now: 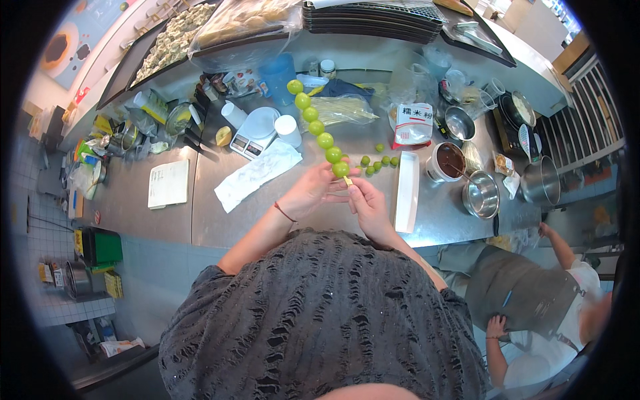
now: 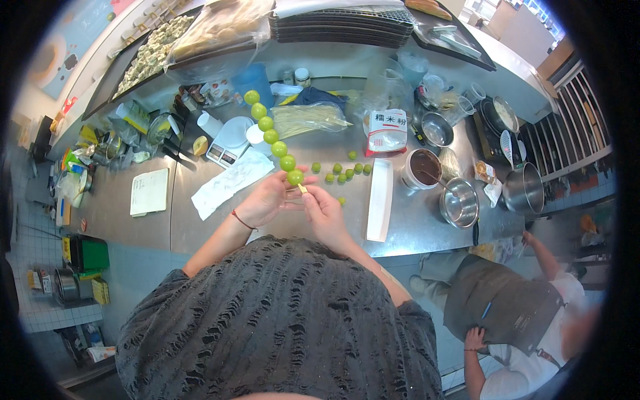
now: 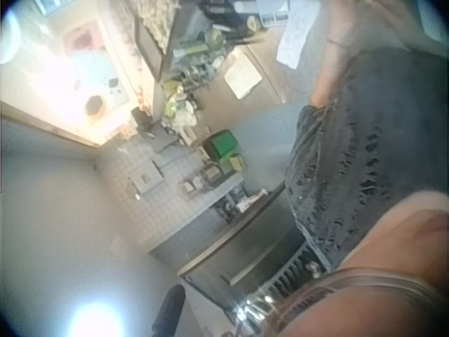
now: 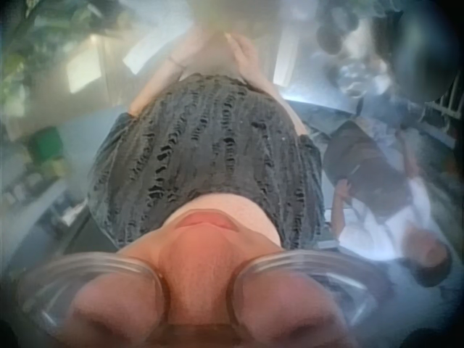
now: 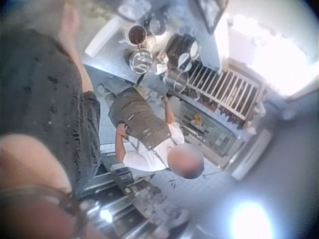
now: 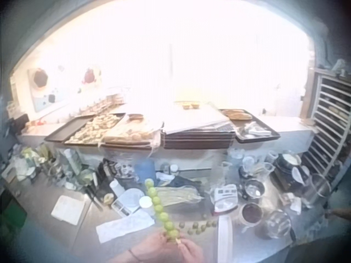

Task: The person threads green grapes onto a wooden skewer, wipes the skewer with a paper towel, and places it on a tray. Then the person scoops cooked white pieces from a pot into a metal bowl and weighs them on a digital scale. Finally, the person puts on a disposable glove and handles yellow items from a blue bag.

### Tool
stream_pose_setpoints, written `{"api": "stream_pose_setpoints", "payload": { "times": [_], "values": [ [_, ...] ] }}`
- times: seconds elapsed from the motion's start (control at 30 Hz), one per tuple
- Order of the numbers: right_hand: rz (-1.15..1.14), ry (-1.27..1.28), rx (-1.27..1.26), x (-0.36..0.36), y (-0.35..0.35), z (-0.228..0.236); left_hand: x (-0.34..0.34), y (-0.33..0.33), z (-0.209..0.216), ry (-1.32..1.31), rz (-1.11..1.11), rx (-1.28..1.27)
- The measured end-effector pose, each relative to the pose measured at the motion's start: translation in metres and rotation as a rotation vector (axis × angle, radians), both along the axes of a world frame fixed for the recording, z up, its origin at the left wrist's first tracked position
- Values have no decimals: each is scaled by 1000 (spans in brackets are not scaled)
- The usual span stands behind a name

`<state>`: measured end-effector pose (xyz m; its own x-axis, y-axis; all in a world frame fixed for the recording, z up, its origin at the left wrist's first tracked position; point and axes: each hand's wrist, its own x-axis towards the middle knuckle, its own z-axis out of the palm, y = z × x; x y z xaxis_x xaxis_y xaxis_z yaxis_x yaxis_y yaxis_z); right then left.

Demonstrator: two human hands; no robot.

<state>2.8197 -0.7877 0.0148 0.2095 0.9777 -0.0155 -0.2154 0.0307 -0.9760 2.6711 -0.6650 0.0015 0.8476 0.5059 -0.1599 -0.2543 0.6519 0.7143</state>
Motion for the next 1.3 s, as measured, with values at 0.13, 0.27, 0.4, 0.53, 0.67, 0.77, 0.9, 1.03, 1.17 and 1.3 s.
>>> {"api": "stream_pose_setpoints", "payload": {
  "times": [0.13, 0.27, 0.4, 0.53, 0.67, 0.77, 0.9, 1.03, 1.17, 1.3],
  "values": [
    [0, 44, -82, -1, 4, -8, -54, 57, -89, 625, 405, 430],
    [0, 64, -188, -7, 7, -15, -174, 88, -188, 1630, 409, 1123],
    [-31, 63, -243, -16, 12, -18, -246, 95, -231, 1833, 349, 639],
    [-48, 73, -299, -23, 21, -19, -230, 121, -239, 1818, 466, 417],
    [-45, 28, -326, -28, 34, -20, -200, 136, -264, 1940, 421, 383],
    [-23, -23, -331, -31, 47, -22, -198, 138, -287, 1971, 434, 643],
    [1, -26, -384, -42, 70, -29, -202, 134, -276, 1756, 554, 892],
    [105, -15, -409, -51, 94, -34, -171, 112, -197, 934, 608, 237],
    [181, 44, -363, -68, 112, -38, -109, 68, -95, -294, 347, -312],
    [185, -22, -222, -81, 110, -41, -67, 41, -31, -325, 434, -453]
  ]
}}
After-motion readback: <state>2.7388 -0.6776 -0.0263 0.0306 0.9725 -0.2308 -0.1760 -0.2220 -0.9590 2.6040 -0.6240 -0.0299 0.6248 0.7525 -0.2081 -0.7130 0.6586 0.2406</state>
